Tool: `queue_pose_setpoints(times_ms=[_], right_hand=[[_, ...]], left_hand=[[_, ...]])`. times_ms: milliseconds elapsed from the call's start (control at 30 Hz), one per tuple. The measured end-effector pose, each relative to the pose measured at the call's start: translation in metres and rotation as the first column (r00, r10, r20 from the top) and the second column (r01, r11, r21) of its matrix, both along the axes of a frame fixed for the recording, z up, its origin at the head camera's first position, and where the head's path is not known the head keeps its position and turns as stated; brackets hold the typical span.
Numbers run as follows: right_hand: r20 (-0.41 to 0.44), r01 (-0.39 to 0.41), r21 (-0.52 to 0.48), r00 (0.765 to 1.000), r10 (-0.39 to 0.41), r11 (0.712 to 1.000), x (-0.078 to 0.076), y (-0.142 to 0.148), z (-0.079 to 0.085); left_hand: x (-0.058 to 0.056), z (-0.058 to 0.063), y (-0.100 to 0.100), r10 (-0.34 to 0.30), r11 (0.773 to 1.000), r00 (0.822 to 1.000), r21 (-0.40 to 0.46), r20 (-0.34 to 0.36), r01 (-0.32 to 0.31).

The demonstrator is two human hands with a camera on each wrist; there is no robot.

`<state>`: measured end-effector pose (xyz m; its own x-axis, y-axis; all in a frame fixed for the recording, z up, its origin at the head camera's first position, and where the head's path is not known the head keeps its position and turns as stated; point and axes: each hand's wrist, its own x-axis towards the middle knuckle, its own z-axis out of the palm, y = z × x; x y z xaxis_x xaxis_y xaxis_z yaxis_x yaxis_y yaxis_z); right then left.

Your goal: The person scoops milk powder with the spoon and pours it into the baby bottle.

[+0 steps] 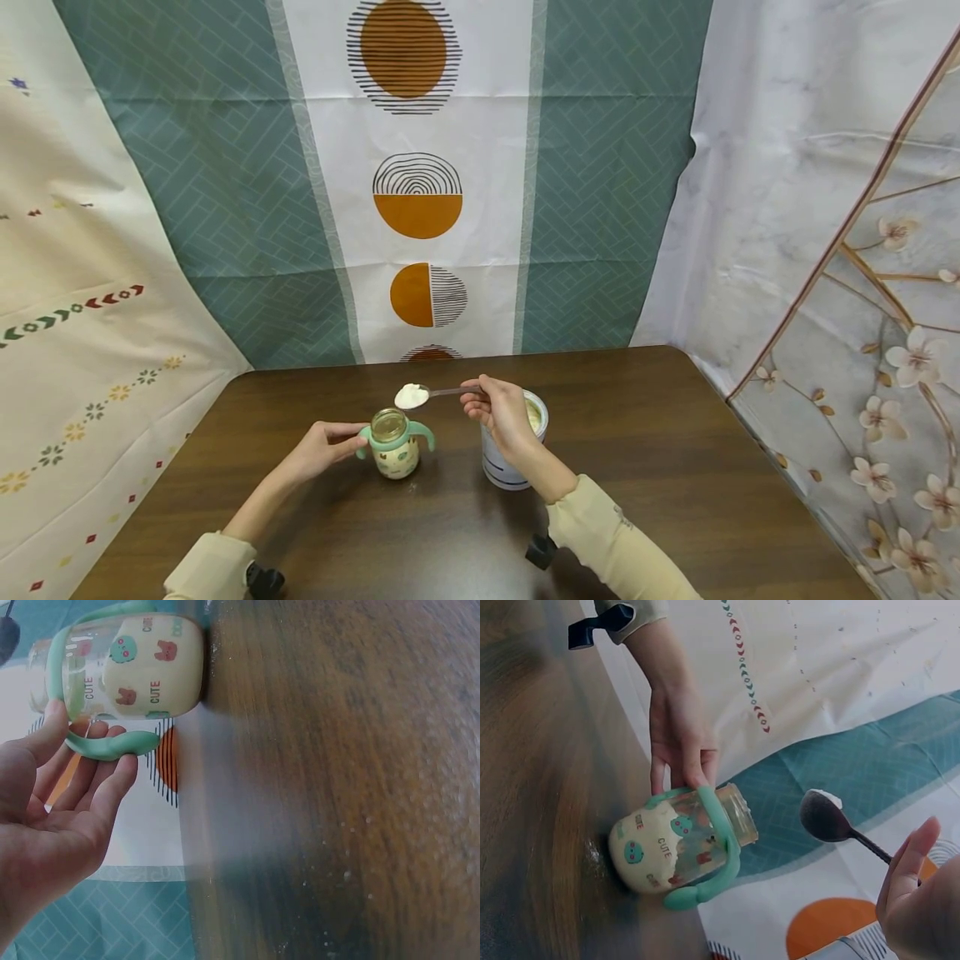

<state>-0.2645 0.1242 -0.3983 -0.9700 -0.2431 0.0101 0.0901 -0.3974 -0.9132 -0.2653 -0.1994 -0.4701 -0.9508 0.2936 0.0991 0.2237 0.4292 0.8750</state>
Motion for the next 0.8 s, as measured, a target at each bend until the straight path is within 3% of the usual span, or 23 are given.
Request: queue_pose_setpoints(times_ms=[800], right_hand=[[-0.039,-0.015,0.131,0.999,0.020,0.991,-0.003,-0.019,-0.011]], left_hand=[[0.000,0.000,0.001,0.007,1.000,1.000,-0.022,0.009,-0.007]])
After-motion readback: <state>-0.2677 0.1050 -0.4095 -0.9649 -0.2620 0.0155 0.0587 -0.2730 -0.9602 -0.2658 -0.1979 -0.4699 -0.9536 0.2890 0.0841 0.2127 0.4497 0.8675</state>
